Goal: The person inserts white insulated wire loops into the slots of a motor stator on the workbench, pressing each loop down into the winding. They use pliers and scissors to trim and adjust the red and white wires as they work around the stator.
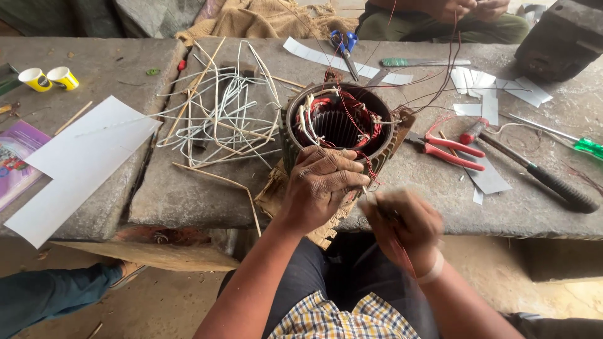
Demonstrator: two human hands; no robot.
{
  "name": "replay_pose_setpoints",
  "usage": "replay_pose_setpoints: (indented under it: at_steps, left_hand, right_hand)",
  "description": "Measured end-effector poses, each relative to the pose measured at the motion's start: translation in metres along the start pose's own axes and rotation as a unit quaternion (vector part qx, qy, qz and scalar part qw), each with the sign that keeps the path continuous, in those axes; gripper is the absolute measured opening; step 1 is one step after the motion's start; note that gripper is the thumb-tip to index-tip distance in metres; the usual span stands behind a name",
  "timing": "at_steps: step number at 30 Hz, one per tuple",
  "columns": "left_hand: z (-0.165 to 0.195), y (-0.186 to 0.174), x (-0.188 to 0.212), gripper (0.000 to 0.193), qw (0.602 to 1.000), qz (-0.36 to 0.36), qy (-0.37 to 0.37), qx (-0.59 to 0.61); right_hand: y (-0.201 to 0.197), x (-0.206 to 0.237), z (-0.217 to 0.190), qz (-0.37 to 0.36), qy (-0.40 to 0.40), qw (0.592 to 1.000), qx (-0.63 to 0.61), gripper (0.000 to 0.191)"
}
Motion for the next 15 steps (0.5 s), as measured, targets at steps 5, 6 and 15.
replay_pose_setpoints:
  at_steps: [5,6,15]
  left_hand:
    - [-0.009,0.001,-0.011,0.017,0.999,-0.022,0.020,0.017]
    - [-0.008,0.003,-0.009,0.016,1.000,-0.016,0.013,0.018]
    - [0.000,-0.005,0.002,0.010,0.999,-0.027,0.016,0.008]
  right_hand:
    - [-0.011,-0.027,0.004,-0.057,-0.106,0.993,-0.004,0.028]
    - [-0.009,-0.030,0.008,-0.073,-0.102,0.992,0.031,0.031]
    - [-0.038,-0.006,0.021,-0.152,-0.048,0.977,-0.140,0.017]
Point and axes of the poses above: each hand's wrist, its own x-axis away from the middle knuckle, its own y-axis out of the palm, z = x × y, the point moved 6 cm from there along -x, towards the middle knuckle, and after that the axes turned 12 degrees about -y, right-handed, at the moved point
